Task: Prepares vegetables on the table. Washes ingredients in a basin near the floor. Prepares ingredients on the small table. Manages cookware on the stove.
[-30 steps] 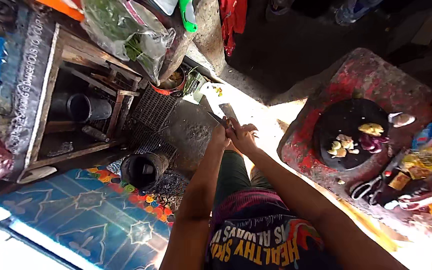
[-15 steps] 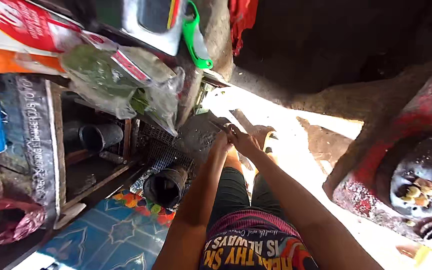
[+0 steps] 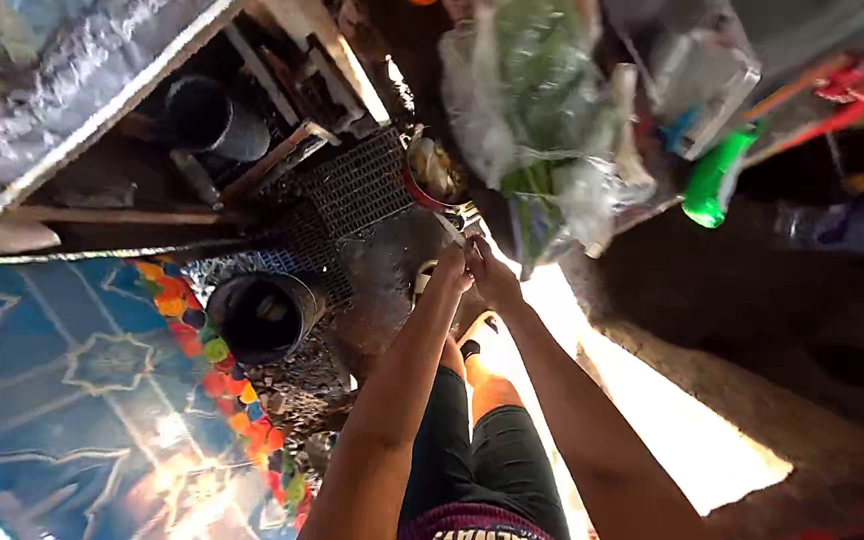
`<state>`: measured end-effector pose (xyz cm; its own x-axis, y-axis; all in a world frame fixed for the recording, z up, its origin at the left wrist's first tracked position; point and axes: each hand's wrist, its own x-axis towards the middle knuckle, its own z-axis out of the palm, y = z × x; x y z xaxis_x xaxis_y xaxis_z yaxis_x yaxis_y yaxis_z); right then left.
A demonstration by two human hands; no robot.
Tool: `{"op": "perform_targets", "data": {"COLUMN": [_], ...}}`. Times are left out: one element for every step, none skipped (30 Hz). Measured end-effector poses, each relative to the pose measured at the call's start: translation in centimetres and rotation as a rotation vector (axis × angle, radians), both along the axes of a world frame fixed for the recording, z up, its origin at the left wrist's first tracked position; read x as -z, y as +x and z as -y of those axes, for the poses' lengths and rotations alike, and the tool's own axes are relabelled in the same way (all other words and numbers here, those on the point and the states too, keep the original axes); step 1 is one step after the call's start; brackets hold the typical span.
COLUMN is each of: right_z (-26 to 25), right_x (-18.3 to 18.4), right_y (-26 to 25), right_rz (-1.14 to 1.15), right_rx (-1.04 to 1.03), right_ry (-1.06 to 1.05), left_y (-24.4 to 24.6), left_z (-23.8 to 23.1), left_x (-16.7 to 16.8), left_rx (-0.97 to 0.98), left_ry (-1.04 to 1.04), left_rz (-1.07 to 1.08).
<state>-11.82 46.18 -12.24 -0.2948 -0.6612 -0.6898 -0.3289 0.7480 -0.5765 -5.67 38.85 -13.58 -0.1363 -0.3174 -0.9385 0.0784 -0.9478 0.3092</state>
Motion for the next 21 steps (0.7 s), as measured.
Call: {"op": "perform_targets", "data": {"right_z": [1.5, 2.9, 4.3, 5.9, 7.3, 8.4, 9.3, 10.3, 11.1, 12.0, 13.1, 13.9, 14.7, 15.4, 16.1, 16.8, 17.3, 17.8, 18.2, 18.4, 18.5], "right_x": [0.1, -0.1, -0.2, 0.1, 1.2, 2.7, 4.6, 6.6, 8.2, 9.2, 9.4, 9.5, 9.4, 9.4, 9.4, 9.6, 9.9, 10.4, 11.0, 12.1, 12.8], "right_y": [0.0, 0.0, 0.0, -0.2, -0.4, -0.6, -0.9, -1.1, -1.3, -1.3, -1.3, -1.2, -1.1, -1.0, -1.0, -1.1, -1.3, -1.5, -1.9, -2.4, -2.6], "right_rz": [-0.001, 0.033, 0.077, 0.111, 0.122, 0.136, 0.116, 0.086, 0.076, 0.082, 0.101, 0.116, 0.130, 0.143, 0.151, 0.155, 0.147, 0.131, 0.124, 0.133, 0.157], "right_rx": [0.019, 0.037, 0.065, 0.092, 0.101, 0.097, 0.098, 0.107, 0.113, 0.125, 0.146, 0.172, 0.189, 0.204, 0.204, 0.202, 0.202, 0.220, 0.265, 0.341, 0.432], "right_ry": [-0.067, -0.097, -0.112, -0.122, -0.142, -0.163, -0.191, -0.208, -0.216, -0.212, -0.197, -0.192, -0.191, -0.197, -0.202, -0.204, -0.202, -0.184, -0.146, -0.114, -0.091], "left_y": [-0.1, -0.2, -0.2, -0.3, -0.6, -0.7, -0.8, -1.0, -1.1, -1.2, -1.3, -1.4, -1.4, -1.3, -1.0, -0.8, -0.7, -0.7, -0.8, -0.9, -1.0], "left_z": [1.4, 2.9, 4.4, 6.1, 7.6, 8.7, 9.7, 10.8, 11.7, 12.6, 13.3, 14.0, 14.6, 15.2, 15.8, 16.5, 17.0, 17.1, 17.0, 16.7, 16.4], "left_x": [0.6, 1.2, 1.6, 2.1, 2.9, 3.7, 4.4, 5.1, 5.7, 6.3, 7.2, 8.0, 8.6, 9.0, 9.3, 9.5, 9.7, 10.0, 10.4, 10.5, 10.5], "left_rx": [-0.018, -0.010, 0.021, 0.040, 0.048, 0.053, 0.063, 0.078, 0.099, 0.135, 0.168, 0.194, 0.214, 0.227, 0.246, 0.268, 0.296, 0.320, 0.344, 0.363, 0.361], "left_ry": [0.012, 0.039, 0.073, 0.105, 0.100, 0.082, 0.046, 0.001, -0.049, -0.099, -0.140, -0.159, -0.170, -0.174, -0.179, -0.188, -0.203, -0.227, -0.274, -0.319, -0.354], "left_rz": [-0.036, -0.041, -0.037, -0.044, -0.037, -0.043, -0.048, -0.049, -0.044, -0.029, -0.020, -0.017, -0.014, -0.018, -0.034, -0.045, -0.051, -0.053, -0.046, -0.064, -0.086]}}
